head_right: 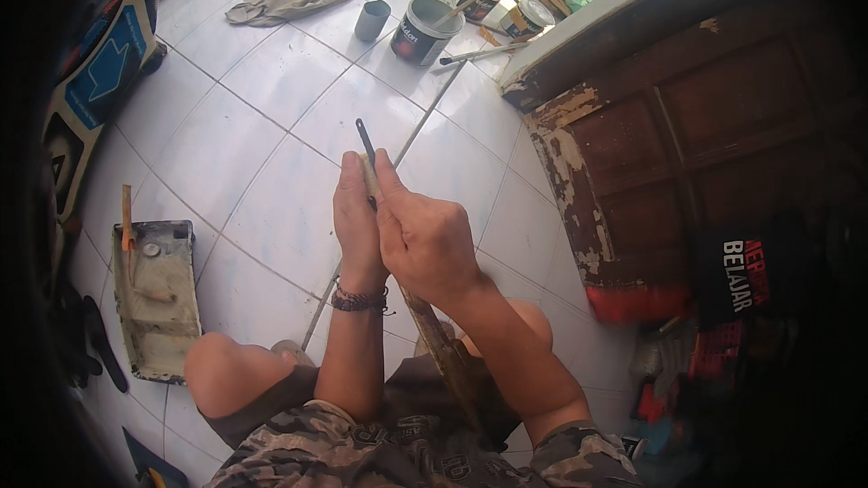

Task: The person sits on a tiled floor and uses a metal file to shape a wooden stick. They then retrieve a metal strap and use pliers to attach it to the stick, followed by further filing of the joint.

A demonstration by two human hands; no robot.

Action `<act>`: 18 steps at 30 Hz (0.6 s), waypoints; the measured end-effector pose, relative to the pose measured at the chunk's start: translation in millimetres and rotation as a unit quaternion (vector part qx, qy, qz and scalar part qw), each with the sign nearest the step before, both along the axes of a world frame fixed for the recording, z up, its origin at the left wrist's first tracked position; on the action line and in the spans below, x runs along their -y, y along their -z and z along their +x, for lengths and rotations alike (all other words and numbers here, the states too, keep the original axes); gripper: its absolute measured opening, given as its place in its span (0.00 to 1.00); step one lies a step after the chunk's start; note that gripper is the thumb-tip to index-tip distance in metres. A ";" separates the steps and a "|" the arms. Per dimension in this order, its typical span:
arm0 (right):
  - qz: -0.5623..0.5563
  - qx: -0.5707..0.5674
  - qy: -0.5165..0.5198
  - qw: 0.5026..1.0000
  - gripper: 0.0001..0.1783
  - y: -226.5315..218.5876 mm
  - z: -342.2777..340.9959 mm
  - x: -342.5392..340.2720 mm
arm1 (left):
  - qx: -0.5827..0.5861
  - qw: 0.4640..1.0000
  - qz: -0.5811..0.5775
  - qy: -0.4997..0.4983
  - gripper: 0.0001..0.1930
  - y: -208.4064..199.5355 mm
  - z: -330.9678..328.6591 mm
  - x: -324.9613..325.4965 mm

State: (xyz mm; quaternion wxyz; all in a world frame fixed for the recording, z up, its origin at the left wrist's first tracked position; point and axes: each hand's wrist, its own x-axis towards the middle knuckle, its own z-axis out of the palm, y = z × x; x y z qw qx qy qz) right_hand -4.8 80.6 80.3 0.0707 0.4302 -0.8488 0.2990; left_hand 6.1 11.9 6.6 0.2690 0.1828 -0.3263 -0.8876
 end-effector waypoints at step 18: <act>-0.019 0.001 0.005 1.000 0.22 9.8 13.7 -15.5 | 0.007 0.999 0.027 0.015 0.25 -0.6 0.8 -2.9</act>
